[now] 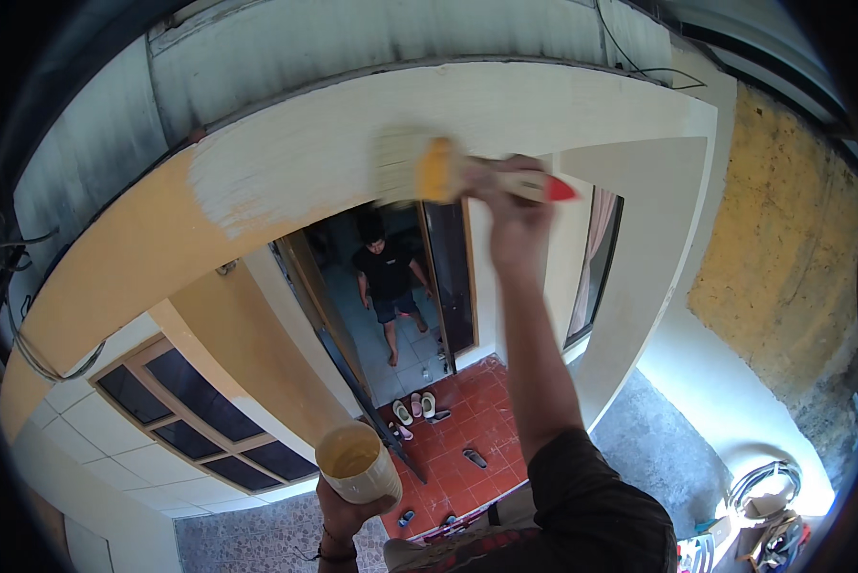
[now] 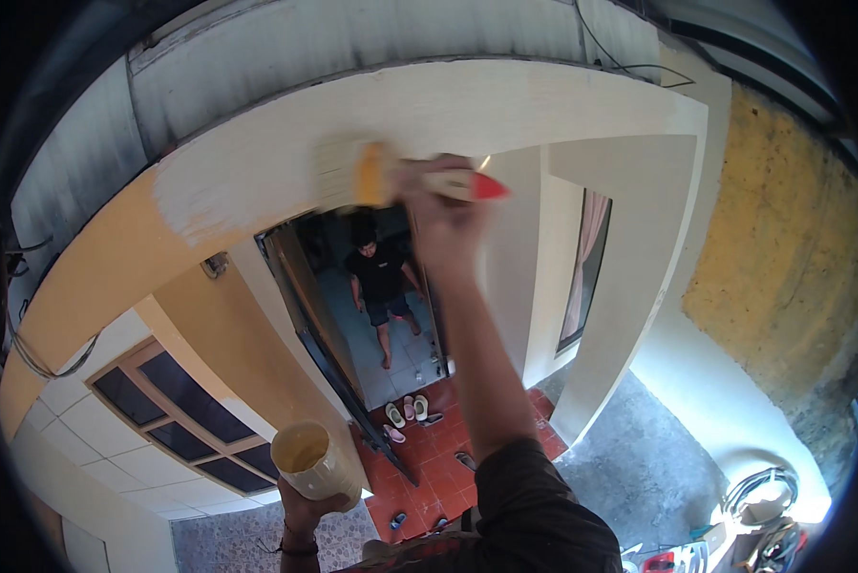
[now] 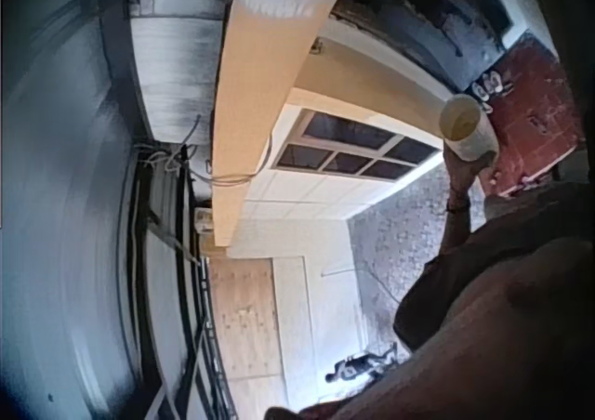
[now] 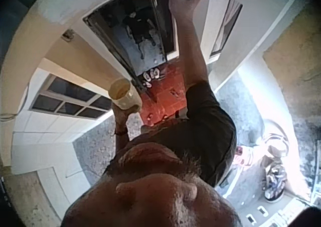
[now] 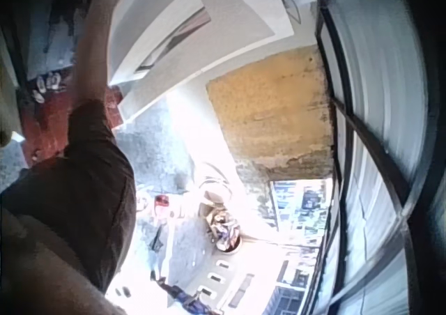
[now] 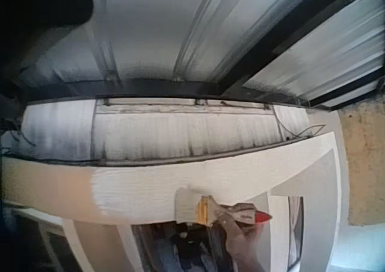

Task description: Painting the upper beam or frame of a doorway with white paint using a brush.

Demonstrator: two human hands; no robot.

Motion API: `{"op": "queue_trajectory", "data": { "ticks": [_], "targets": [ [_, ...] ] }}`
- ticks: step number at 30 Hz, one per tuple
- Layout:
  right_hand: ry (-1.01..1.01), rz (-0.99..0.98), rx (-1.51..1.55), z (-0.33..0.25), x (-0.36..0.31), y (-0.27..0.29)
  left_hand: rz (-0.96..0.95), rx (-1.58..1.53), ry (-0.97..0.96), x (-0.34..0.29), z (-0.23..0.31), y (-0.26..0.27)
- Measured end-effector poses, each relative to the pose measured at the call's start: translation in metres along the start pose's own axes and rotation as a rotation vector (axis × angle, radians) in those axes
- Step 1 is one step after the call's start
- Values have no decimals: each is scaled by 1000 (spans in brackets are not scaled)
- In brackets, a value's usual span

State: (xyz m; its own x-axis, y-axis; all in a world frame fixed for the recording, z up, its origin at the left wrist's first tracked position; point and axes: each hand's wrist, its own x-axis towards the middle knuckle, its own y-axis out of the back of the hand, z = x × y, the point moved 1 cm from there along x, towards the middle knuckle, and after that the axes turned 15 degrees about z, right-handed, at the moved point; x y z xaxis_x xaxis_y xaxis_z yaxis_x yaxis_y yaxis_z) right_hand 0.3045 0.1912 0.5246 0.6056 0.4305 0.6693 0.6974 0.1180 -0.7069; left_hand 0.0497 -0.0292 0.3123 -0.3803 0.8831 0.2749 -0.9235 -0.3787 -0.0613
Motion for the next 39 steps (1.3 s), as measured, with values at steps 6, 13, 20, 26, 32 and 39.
{"op": "queue_trajectory", "data": {
  "ticks": [6,13,20,26,32,39],
  "targets": [
    [894,297,-691,-37,-1,7,4,7,-10,-1,-4,11],
    [607,-415,-434,-24,-146,-99,15,39,6,-3,0,16],
    [39,-41,-64,0,-31,-3,92,36,-37,-6,8,31],
    [809,259,-903,-36,-12,3,86,23,-28,-7,11,38],
    [597,-461,-486,-35,-147,-124,37,76,-46,-6,7,31],
    [-220,-218,-154,5,-104,-103,145,21,-28,-20,9,35]
  ]
}}
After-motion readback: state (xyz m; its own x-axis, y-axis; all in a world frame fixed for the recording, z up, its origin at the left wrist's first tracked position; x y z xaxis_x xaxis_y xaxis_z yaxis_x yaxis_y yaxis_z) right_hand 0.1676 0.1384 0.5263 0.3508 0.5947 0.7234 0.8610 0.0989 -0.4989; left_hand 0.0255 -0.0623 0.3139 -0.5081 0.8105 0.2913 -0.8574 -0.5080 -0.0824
